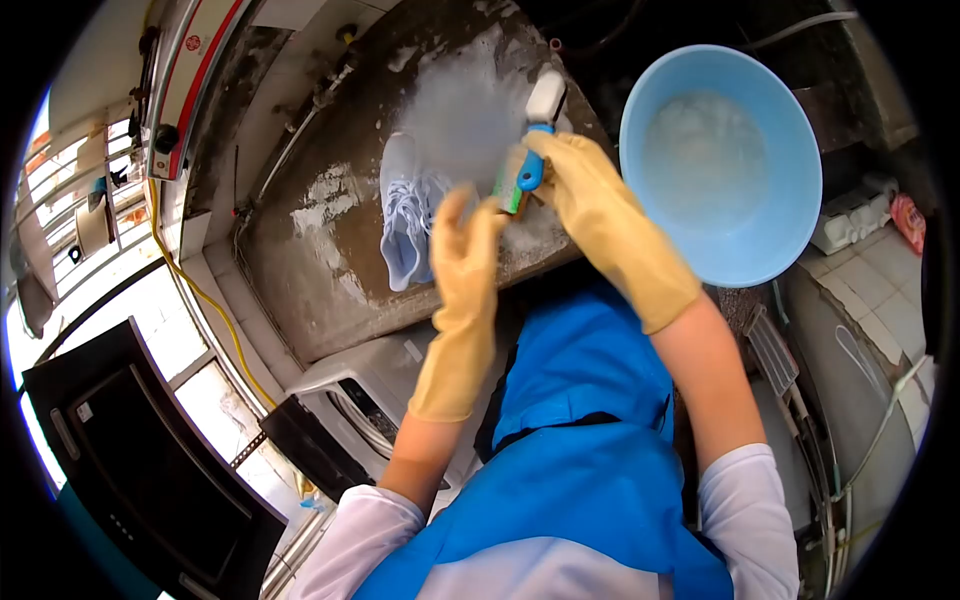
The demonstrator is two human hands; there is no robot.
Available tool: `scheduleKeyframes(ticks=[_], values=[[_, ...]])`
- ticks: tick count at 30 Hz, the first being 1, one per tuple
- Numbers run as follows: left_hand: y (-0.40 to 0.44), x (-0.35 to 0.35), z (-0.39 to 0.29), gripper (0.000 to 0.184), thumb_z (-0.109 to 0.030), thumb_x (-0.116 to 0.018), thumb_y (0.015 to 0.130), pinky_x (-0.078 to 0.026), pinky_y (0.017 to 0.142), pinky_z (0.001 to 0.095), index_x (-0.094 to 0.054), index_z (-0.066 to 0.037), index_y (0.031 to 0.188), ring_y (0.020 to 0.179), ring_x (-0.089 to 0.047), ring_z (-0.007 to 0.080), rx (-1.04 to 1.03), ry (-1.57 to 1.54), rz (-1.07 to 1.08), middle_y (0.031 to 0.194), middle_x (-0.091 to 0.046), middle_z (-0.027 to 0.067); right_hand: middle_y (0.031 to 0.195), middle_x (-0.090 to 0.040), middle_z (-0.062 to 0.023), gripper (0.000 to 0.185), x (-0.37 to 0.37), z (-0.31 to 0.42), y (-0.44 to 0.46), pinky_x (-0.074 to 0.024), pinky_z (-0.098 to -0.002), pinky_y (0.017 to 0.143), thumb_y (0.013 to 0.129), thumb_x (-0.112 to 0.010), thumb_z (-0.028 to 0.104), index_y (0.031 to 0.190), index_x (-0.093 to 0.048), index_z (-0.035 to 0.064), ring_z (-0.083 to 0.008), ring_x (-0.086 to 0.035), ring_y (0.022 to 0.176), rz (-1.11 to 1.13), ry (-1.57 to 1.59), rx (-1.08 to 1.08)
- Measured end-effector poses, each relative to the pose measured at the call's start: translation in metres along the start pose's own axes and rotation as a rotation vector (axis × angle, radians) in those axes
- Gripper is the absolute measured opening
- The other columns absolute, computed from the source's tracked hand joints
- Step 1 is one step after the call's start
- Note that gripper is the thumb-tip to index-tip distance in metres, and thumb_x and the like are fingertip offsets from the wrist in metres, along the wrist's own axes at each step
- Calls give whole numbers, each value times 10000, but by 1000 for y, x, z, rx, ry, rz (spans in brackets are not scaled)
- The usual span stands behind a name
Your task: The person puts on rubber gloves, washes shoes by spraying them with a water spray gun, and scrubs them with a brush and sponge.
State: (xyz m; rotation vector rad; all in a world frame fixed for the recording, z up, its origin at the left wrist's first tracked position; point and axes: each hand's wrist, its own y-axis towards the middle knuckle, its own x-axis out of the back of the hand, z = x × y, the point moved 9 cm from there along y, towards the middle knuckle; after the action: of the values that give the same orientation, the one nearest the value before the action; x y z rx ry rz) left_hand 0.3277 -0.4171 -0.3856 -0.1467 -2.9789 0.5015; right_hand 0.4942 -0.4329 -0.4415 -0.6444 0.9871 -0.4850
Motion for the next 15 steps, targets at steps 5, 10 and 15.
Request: scheduleKeyframes(ticks=[5,10,15], values=[[46,71,-10,337,-148,-613,1031,-524,978,357,-614,15,1325,1096,-673,213,-12,401,-93,1264,-690,133,1062,-695,-113,369,25,73,-54,-555,-290,883,975,-651,266,1161,-587,-47,-158,-672,932,-24,-233,131],[128,4,5,640,-460,-754,900,-540,924,384,-677,108,1186,1081,-711,333,-29,1384,348,1111,-729,277,1003,-632,-49,379,99,95,-91,-538,-269,860,987,-654,293,1199,-611,-17,-99,-603,875,-92,-335,127],[169,7,52,823,-592,-768,791,-550,900,418,-679,143,1150,1039,-720,384,131,1910,488,1054,-718,327,1062,-637,-77,433,162,87,-104,-540,-300,890,983,-647,294,1291,-602,-8,-148,-625,931,-315,-475,88]])
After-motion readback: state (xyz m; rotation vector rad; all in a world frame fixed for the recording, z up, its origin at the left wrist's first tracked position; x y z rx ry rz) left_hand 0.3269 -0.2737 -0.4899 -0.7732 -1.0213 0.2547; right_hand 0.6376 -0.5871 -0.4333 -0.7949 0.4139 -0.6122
